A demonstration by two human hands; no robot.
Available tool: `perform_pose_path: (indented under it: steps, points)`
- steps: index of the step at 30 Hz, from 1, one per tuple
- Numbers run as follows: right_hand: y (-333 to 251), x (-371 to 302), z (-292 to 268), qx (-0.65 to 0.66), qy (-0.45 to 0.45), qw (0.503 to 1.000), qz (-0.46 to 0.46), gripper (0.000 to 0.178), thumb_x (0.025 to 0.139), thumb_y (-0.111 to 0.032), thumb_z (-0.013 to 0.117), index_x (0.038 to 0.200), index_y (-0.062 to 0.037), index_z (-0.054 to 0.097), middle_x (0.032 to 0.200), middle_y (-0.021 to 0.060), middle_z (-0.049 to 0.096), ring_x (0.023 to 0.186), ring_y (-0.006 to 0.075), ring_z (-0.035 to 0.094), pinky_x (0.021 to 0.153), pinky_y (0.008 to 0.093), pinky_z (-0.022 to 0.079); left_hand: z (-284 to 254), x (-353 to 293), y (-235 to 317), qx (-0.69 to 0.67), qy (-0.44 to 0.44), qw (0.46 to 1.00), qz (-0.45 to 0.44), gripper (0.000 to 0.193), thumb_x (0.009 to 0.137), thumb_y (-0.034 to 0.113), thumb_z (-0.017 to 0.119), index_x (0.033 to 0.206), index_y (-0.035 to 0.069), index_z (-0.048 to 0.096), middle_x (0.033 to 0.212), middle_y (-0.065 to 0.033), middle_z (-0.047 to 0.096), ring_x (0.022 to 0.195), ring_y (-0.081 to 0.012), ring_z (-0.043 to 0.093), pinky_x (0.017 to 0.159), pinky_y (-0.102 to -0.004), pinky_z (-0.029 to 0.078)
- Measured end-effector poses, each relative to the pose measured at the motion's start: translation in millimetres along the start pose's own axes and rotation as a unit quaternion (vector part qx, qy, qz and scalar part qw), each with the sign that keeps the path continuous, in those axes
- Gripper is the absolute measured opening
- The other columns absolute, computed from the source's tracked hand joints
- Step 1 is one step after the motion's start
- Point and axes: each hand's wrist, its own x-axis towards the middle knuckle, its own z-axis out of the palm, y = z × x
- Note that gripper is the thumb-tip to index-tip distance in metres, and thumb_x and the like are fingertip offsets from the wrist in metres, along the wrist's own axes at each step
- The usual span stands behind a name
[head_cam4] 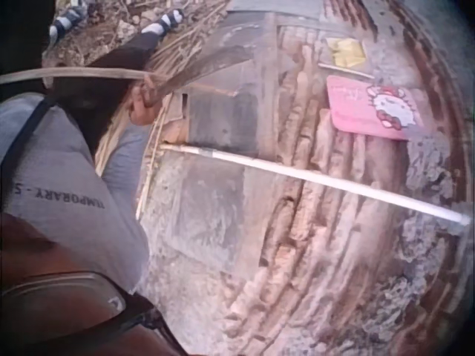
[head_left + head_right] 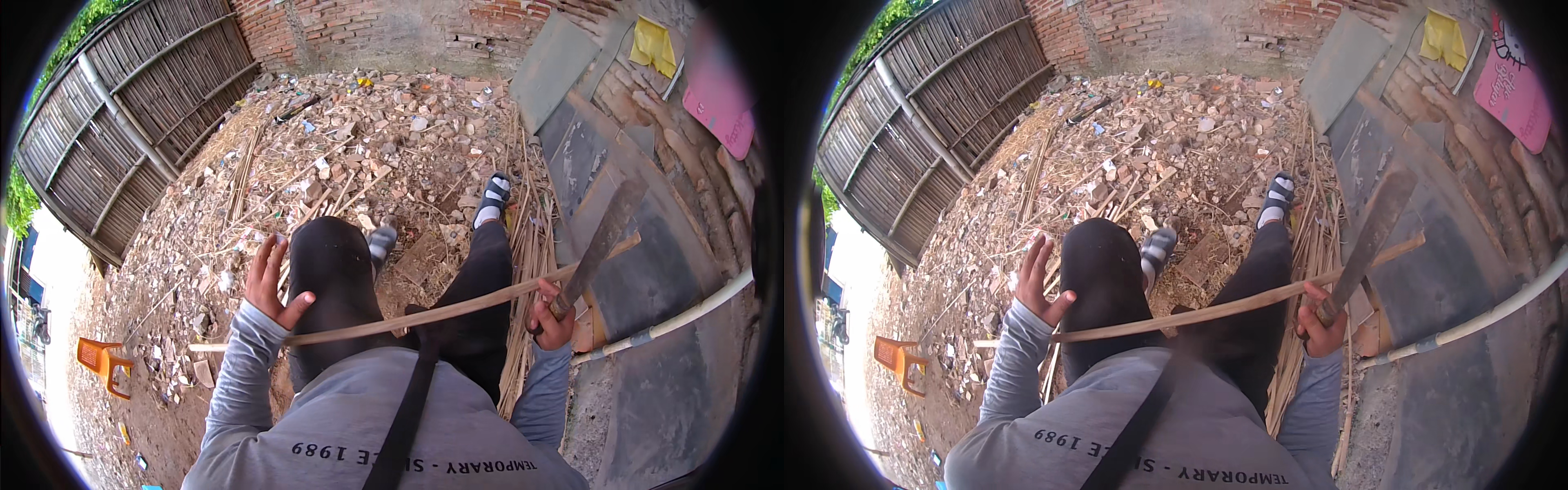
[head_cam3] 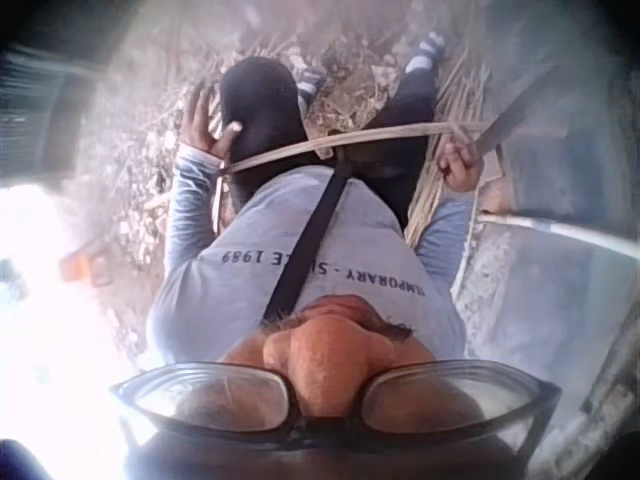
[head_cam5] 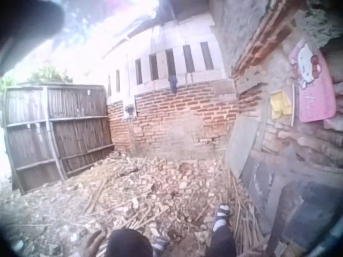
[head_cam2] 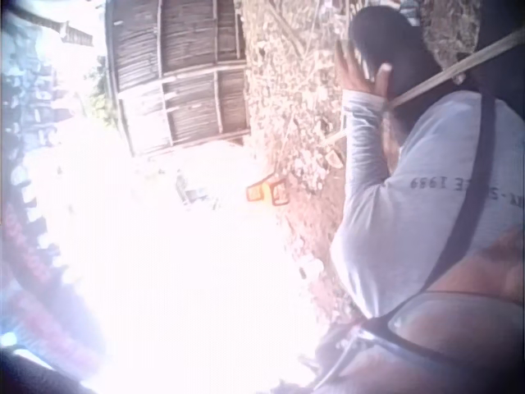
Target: The person uses a large knife to strip a thin layer of bark or outer fibers from a long bamboo strip while holding it by hand.
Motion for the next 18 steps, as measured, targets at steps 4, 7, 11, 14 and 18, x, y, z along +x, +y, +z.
perform_pose_path:
  steps: [4,7,11,14,18]
  points:
    - [-5.7,-12.3,1.8,0.020,-0.003,1.000,0.015,0.042,0.091,-0.009,0.061,0.130,0.0037,0.051,0.114,0.0142,0.061,0.055,0.0112,0.052,0.049,0.0269,0.044,11.1,20.1,1.1,-0.014,-0.007,1.000,0.021,0.099,0.078,0.066,0.064,0.146,0.000,0.034,0.147,-0.0296,0.033,0.134,-0.0466,0.036,0.110,-0.0502,0.031]
    - [-8.9,-24.9,-0.5,0.019,0.005,0.999,0.026,0.042,0.091,-0.008,0.059,0.130,0.0037,0.051,0.113,0.0135,0.062,0.054,0.0113,0.052,0.048,0.0271,0.044,33.1,31.6,0.6,-0.001,0.002,0.999,0.055,0.103,0.077,0.069,0.063,0.146,-0.001,0.033,0.147,-0.0300,0.033,0.134,-0.0475,0.036,0.110,-0.0509,0.030]
    - [-8.4,-19.4,24.4,-0.006,0.041,0.999,0.033,0.039,0.090,-0.012,0.063,0.125,0.0038,0.055,0.071,0.0042,0.058,0.052,0.0087,0.048,0.048,0.0238,0.038,44.8,30.6,-4.4,0.055,-0.085,0.995,-0.011,0.094,0.073,0.040,0.072,0.151,0.010,0.028,0.152,-0.0272,0.025,0.140,-0.0460,0.027,0.110,-0.0611,0.024]
    - [-6.3,-10.6,41.4,0.012,0.056,0.998,0.036,0.040,0.090,-0.013,0.064,0.125,0.0039,0.055,0.071,0.0042,0.058,0.051,0.0086,0.048,0.047,0.0240,0.038,59.7,29.6,-18.6,0.048,-0.147,0.986,-0.056,0.097,0.068,0.025,0.068,0.153,0.018,0.021,0.155,-0.0261,0.016,0.143,-0.0461,0.018,0.111,-0.0658,0.017]
    - [-12.5,-4.1,45.9,-0.003,0.035,0.998,0.058,0.041,0.089,-0.013,0.065,0.125,0.0048,0.054,0.073,0.0050,0.058,0.051,0.0085,0.047,0.047,0.0237,0.038,75.0,23.2,-29.8,0.027,-0.158,0.984,-0.071,0.099,0.067,0.023,0.066,0.154,0.019,0.018,0.156,-0.0260,0.015,0.144,-0.0454,0.017,0.112,-0.0663,0.015]
